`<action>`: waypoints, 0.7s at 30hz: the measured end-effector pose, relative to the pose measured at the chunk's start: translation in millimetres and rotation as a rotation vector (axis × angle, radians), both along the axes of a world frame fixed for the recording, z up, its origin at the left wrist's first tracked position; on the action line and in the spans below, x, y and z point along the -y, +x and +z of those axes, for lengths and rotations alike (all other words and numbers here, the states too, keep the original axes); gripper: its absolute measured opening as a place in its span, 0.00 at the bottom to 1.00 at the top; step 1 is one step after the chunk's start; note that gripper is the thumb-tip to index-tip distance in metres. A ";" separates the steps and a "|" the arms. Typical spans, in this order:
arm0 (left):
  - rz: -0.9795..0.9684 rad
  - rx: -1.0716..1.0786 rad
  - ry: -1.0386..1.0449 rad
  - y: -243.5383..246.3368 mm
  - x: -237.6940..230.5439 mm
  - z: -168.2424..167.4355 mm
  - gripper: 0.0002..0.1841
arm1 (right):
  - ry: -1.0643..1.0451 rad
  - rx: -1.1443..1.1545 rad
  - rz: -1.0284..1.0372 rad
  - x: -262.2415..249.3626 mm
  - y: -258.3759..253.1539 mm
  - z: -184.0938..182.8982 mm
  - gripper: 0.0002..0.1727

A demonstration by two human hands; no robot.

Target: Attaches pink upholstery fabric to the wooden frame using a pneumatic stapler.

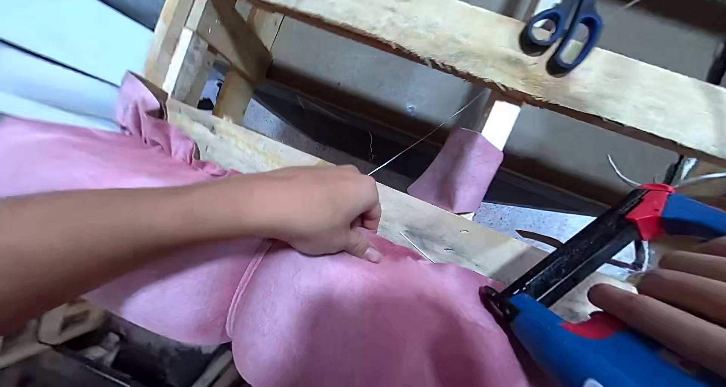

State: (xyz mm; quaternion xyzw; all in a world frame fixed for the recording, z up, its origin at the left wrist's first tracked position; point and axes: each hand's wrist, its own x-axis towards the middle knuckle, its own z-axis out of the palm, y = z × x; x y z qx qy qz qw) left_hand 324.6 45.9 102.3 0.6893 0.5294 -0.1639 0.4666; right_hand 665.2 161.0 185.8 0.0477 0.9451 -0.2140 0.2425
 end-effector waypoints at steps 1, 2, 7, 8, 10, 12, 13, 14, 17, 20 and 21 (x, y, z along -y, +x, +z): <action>-0.026 0.000 0.007 5.0 -1.2 0.6 0.15 | 0.030 -0.032 -0.013 1.9 10.2 -6.5 0.12; -0.057 -0.018 0.000 9.9 -2.2 2.7 0.13 | 0.067 -0.076 -0.030 4.0 19.9 -15.6 0.11; -0.021 -0.083 -0.237 23.5 -16.7 21.0 0.15 | 0.180 -0.415 -0.117 8.8 55.6 -79.8 0.11; 0.023 -0.057 -0.322 22.7 -19.6 19.5 0.16 | 0.186 -0.471 -0.134 11.0 60.5 -88.5 0.11; 0.121 -0.013 -0.474 21.9 -25.6 16.9 0.15 | 0.214 -0.505 -0.149 11.2 62.0 -95.2 0.09; 0.106 -0.095 -0.437 30.7 -26.6 18.4 0.12 | 0.225 -0.466 -0.160 12.4 58.5 -92.3 0.11; 0.051 -0.159 -0.328 37.6 -23.4 20.2 0.11 | 0.223 -0.453 -0.168 13.1 56.6 -90.8 0.12; -0.049 -0.222 -0.191 43.8 -20.0 21.3 0.09 | 0.218 -0.436 -0.177 14.0 55.5 -89.7 0.12; -0.277 -0.347 0.107 56.5 -13.1 20.8 0.06 | 0.198 -0.439 -0.209 18.4 54.4 -87.2 0.12; -0.304 -0.437 0.221 60.8 -14.3 14.2 0.03 | 0.203 -0.529 -0.222 14.4 53.5 -93.4 0.13; -0.296 -0.456 0.233 60.4 -13.2 10.5 0.04 | 0.196 -0.561 -0.217 11.8 53.4 -98.8 0.13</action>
